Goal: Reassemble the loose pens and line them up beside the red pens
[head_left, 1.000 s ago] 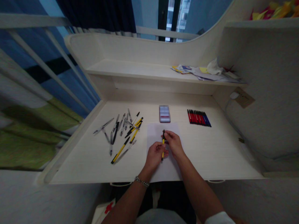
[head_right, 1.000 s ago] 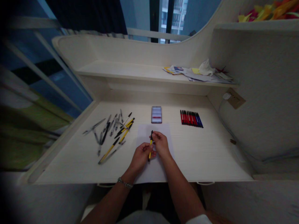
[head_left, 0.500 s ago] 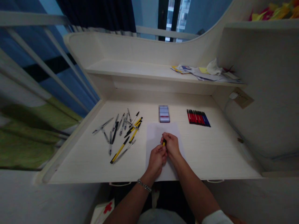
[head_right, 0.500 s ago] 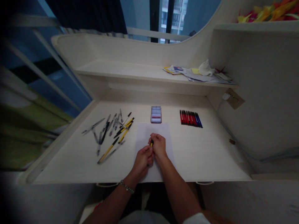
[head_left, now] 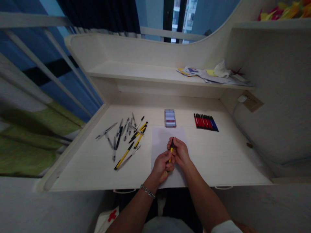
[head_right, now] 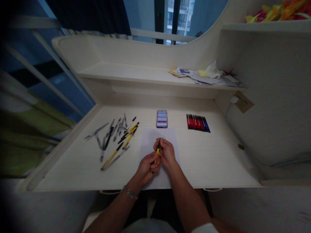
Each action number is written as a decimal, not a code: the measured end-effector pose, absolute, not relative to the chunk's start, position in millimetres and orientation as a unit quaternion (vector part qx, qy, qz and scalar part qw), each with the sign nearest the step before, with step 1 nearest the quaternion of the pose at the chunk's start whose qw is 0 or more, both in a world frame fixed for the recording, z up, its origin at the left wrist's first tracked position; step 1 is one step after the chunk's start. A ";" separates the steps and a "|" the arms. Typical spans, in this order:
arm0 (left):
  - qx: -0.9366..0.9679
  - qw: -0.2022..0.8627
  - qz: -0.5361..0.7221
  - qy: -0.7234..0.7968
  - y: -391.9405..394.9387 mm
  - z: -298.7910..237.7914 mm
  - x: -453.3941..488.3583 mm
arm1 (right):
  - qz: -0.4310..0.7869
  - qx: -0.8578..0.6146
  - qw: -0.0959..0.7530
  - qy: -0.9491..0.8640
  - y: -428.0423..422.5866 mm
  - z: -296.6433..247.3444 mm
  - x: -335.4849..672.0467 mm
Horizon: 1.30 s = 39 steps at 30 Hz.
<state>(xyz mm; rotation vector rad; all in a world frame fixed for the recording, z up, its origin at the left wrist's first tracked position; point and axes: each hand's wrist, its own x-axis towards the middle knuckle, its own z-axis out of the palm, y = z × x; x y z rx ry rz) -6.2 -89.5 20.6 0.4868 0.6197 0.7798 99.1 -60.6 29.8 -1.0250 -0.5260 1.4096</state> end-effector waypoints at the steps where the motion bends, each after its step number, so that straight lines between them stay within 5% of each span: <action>1: 0.254 0.832 0.382 0.312 -88.7 21.4 -6.4 | 0.608 -0.447 0.611 -0.237 -60.3 31.5 100.0; 7: 0.369 0.727 0.419 0.401 -86.6 21.8 -4.9 | 0.513 -0.531 0.618 -0.270 -55.6 30.7 103.4; 14: 0.306 0.772 0.409 0.379 -90.0 20.2 -3.2 | 0.623 -0.464 0.590 -0.220 -56.2 24.1 103.9; 39: 0.328 0.744 0.424 0.400 -92.8 17.6 -2.1 | 0.541 -0.527 0.596 -0.271 -56.4 21.2 106.3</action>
